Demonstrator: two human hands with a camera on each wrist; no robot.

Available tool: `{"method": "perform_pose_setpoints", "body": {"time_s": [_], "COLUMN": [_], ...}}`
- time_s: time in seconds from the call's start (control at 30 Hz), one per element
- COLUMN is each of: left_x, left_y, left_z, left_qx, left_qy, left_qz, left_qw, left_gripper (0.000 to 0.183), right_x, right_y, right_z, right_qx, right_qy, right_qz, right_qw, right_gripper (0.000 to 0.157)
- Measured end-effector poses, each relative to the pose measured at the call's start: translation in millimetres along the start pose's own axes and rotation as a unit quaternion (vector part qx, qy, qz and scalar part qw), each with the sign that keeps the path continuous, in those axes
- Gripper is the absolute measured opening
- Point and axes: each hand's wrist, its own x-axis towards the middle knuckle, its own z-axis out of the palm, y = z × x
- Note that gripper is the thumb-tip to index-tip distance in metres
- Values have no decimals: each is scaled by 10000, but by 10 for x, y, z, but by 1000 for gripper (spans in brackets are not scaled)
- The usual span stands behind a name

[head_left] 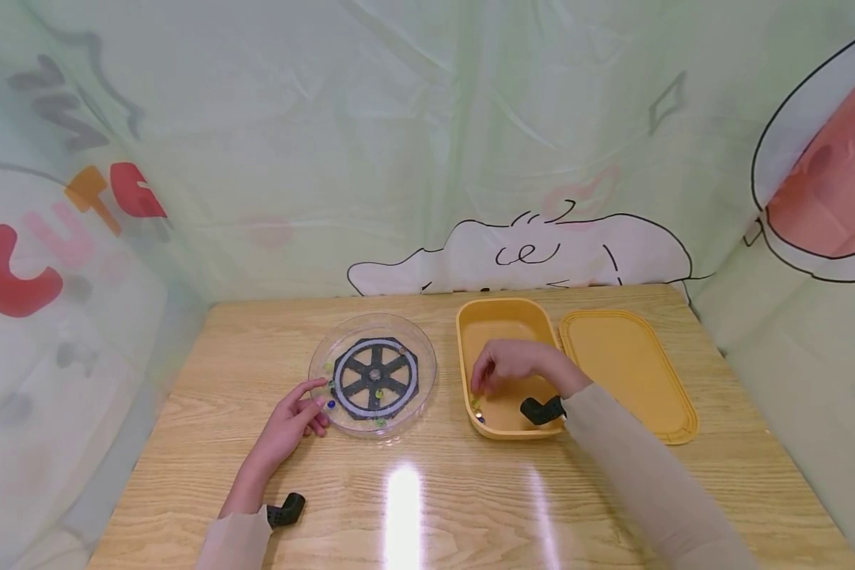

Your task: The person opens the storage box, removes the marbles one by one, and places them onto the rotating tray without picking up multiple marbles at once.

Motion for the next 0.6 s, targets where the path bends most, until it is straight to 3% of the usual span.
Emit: {"method": "perform_pose_setpoints", "body": {"time_s": [0.17, 0.33, 0.6], "left_x": [-7, -8, 6], "left_y": [0, 8, 32], "left_z": [2, 0, -10], "left_qx": [-14, -14, 21], "left_qy": [-6, -8, -46], "left_qz": [48, -26, -55], "left_qw": [10000, 10000, 10000], "left_gripper": [43, 42, 41], "right_x": [44, 81, 112], "right_y": [42, 51, 61], "right_z": [48, 85, 126], "right_qx": [211, 140, -158], "right_qy": [-482, -649, -350], "right_qz": [393, 644, 665], "right_qw": [9978, 9957, 9971], "right_gripper": [20, 22, 20]}}
